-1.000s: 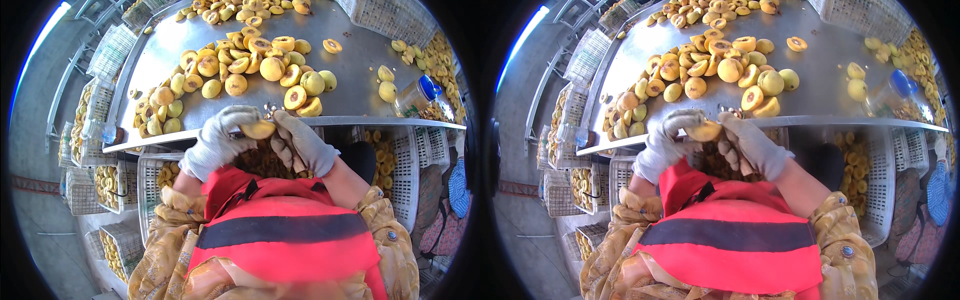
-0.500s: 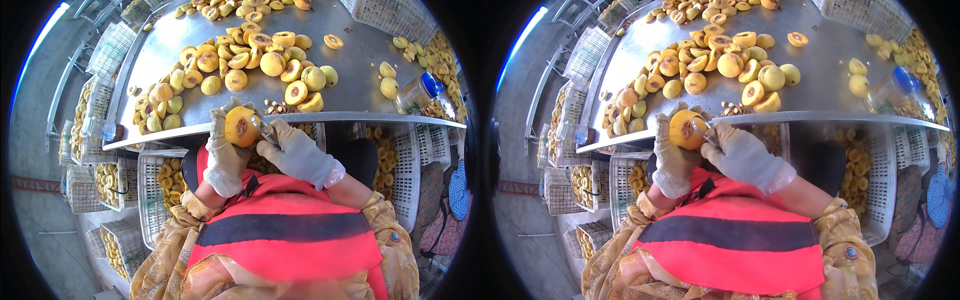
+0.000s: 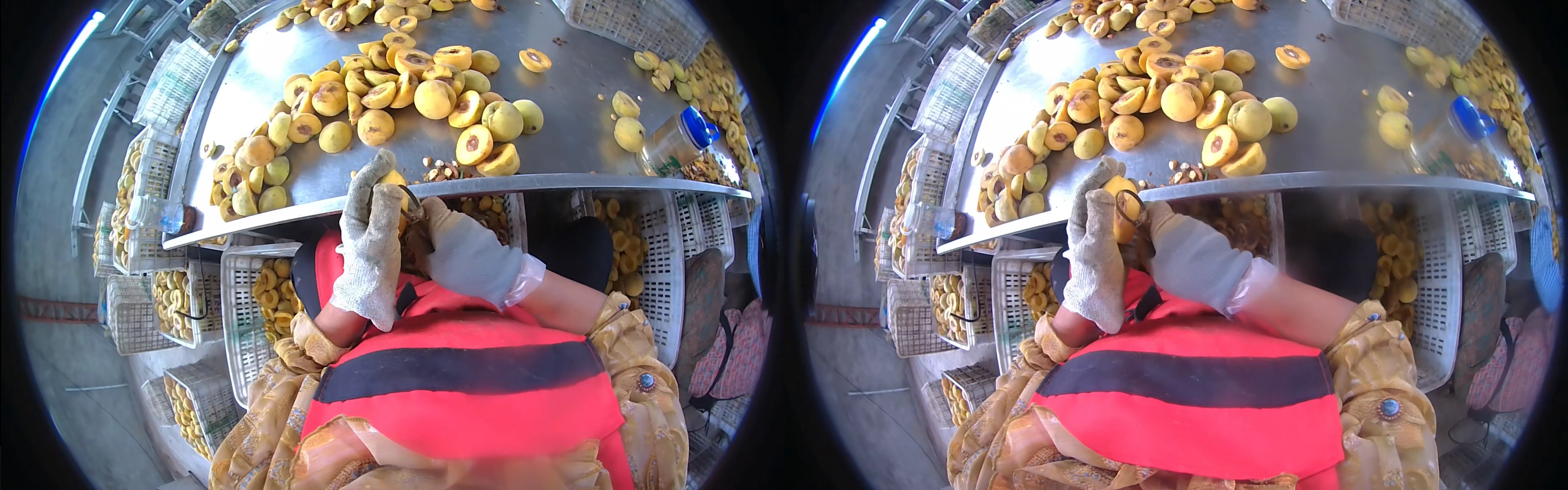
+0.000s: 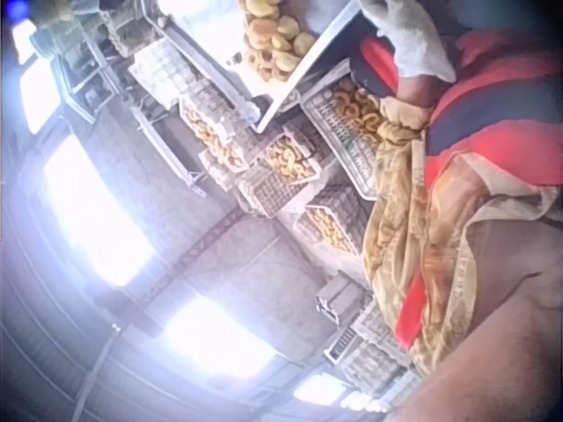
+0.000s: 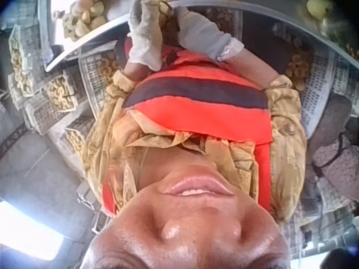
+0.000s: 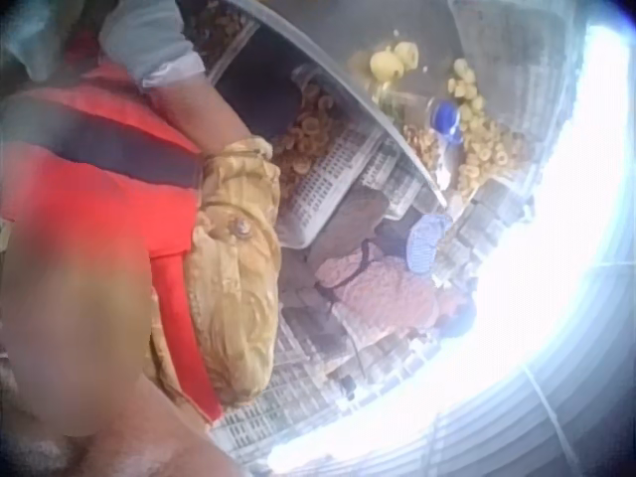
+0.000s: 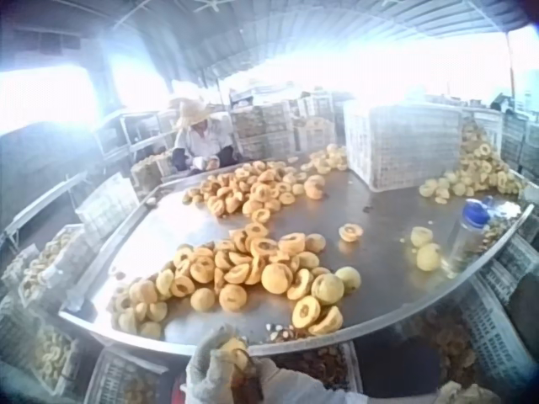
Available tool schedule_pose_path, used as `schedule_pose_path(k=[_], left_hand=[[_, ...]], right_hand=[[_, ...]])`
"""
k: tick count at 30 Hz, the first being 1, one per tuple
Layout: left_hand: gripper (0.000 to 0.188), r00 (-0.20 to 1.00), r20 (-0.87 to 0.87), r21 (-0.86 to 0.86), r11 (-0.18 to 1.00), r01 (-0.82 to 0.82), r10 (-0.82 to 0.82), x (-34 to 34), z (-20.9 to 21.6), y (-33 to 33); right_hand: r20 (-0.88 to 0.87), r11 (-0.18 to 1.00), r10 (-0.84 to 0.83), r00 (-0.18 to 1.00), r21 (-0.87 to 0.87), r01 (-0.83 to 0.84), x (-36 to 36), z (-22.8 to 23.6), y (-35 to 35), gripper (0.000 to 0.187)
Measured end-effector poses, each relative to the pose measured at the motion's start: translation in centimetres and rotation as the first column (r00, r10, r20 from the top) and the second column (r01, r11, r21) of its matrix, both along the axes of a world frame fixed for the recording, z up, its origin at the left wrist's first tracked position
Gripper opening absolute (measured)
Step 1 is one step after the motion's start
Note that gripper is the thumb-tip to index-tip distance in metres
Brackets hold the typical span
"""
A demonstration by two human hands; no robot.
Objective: The person sits at a metal table and uses a small knife to cut open yellow apricots, remove the pits, and place the halved fruit on the table. They handle the apricots one by one, separating the flesh from the stone.
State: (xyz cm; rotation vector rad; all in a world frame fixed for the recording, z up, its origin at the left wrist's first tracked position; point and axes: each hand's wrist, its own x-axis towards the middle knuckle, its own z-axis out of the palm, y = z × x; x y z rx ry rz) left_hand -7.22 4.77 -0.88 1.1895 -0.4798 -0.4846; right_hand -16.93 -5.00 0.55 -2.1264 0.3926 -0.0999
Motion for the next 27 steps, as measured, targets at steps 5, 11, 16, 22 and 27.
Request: schedule_pose_path(k=[5,11,16,22,27], left_hand=[[0.035,0.995,0.09,0.041,0.999,-0.033,0.03,0.0,-0.1,-0.5],[0.023,0.966,0.124,0.307,0.935,0.18,-0.227,2.8,-0.3,0.2],[0.022,0.845,-0.008,0.47,0.744,0.475,-0.535,4.4,1.8,-0.5],[0.024,0.737,-0.039,0.575,0.588,0.569,-0.675,4.6,1.2,-0.8],[0.026,0.888,-0.189,-0.041,0.907,0.419,-0.418,2.4,-0.4,-1.7]], right_hand=[[0.184,0.94,0.041,0.982,0.325,-0.1,0.3,-2.3,0.3,0.029],[-0.281,0.818,0.241,0.929,0.573,-0.039,-0.3,1.6,-0.9,0.02],[-0.315,0.671,0.309,0.897,0.741,0.028,-0.7,1.8,-1.7,0.018],[-0.267,0.515,0.36,0.894,0.856,0.048,-1.7,1.3,-1.1,0.017],[0.05,0.041,0.369,0.928,0.997,-0.07,-2.2,-0.2,-2.3,0.018]])
